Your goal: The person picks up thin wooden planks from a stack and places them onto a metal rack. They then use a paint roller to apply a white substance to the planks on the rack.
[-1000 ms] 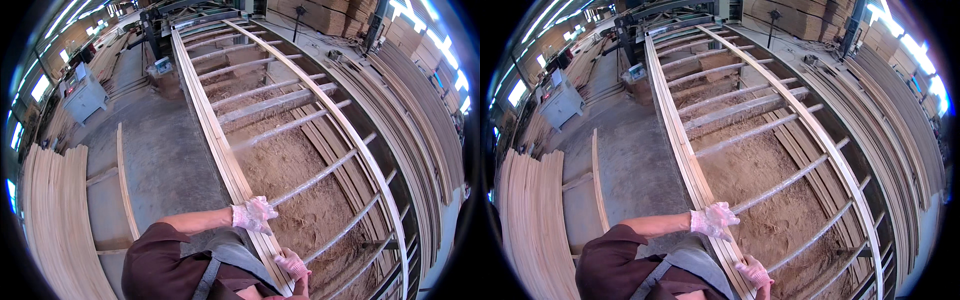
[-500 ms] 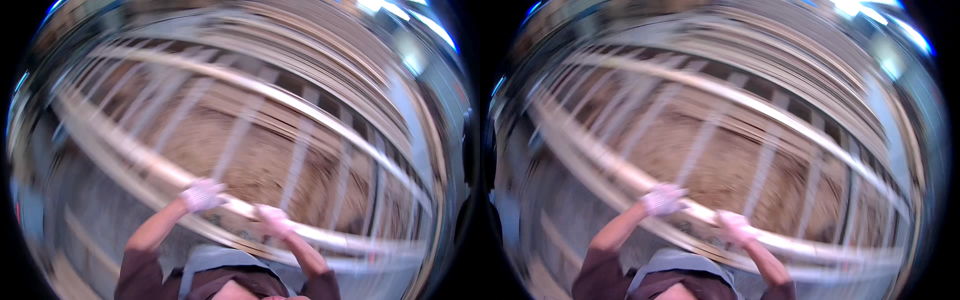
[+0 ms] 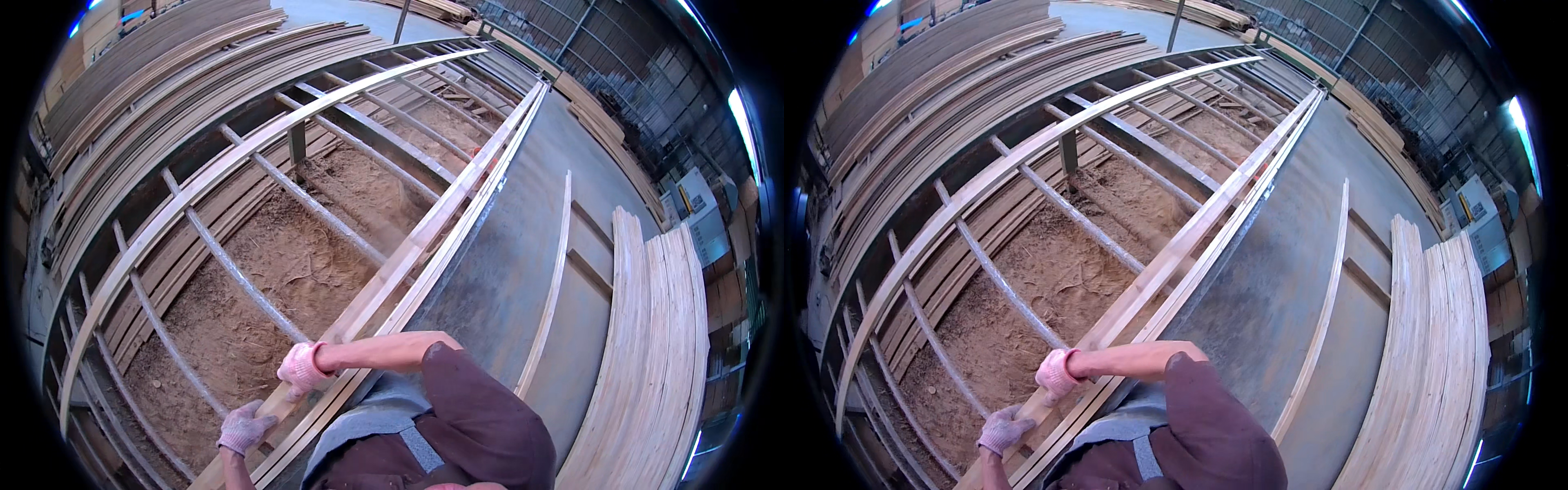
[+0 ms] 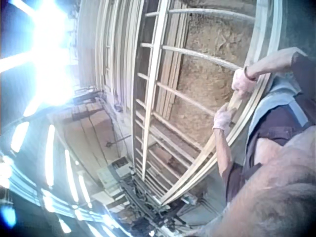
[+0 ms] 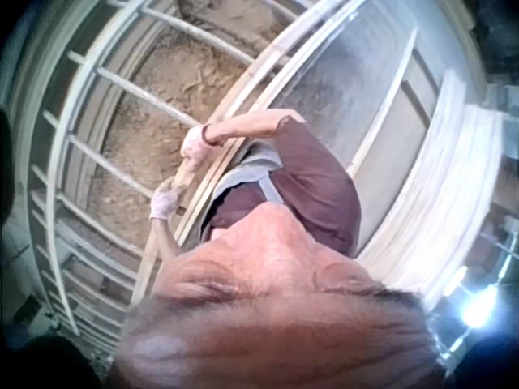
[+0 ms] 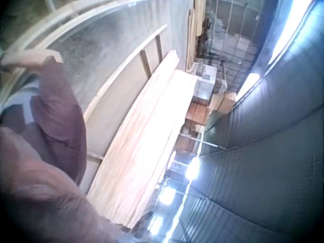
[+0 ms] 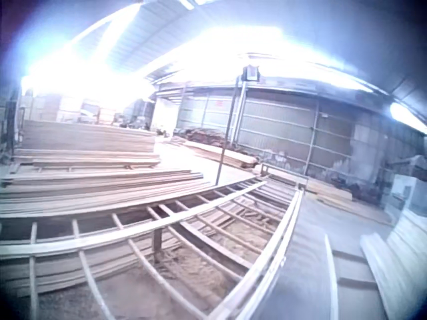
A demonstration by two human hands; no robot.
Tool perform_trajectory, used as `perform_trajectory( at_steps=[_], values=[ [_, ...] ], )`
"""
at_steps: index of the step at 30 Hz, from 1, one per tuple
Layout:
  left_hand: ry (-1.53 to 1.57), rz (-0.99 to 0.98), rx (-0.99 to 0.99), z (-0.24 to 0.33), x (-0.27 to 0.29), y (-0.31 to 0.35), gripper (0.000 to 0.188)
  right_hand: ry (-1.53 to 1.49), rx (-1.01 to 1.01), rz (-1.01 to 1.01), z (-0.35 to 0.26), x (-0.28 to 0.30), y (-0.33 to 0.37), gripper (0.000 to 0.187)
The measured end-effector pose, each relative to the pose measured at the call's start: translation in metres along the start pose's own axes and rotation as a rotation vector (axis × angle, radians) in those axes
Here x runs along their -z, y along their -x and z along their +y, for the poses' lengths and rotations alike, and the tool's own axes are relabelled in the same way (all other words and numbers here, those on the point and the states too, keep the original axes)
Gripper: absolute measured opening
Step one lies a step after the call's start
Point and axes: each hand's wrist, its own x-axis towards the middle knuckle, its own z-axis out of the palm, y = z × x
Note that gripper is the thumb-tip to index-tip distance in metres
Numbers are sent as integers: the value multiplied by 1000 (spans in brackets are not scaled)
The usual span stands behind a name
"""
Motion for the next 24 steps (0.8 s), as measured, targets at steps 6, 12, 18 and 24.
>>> perform_trajectory(
  at_steps=[6, 12, 18, 24],
  values=[
    [-273, 267, -130, 14, -22, 37, 48, 156, 127, 381, -25, -28, 33, 48],
    [-223, 568, -187, 10, -60, 43, 46, 122, 80, 408, -26, -37, 44, 47],
    [-67, 638, -319, -10, -80, 60, 59, -144, 110, 481, -29, -42, 60, 47],
    [-186, 804, -261, 1, -104, 38, 49, 33, -25, 463, -21, -53, 55, 44]
  ],
)
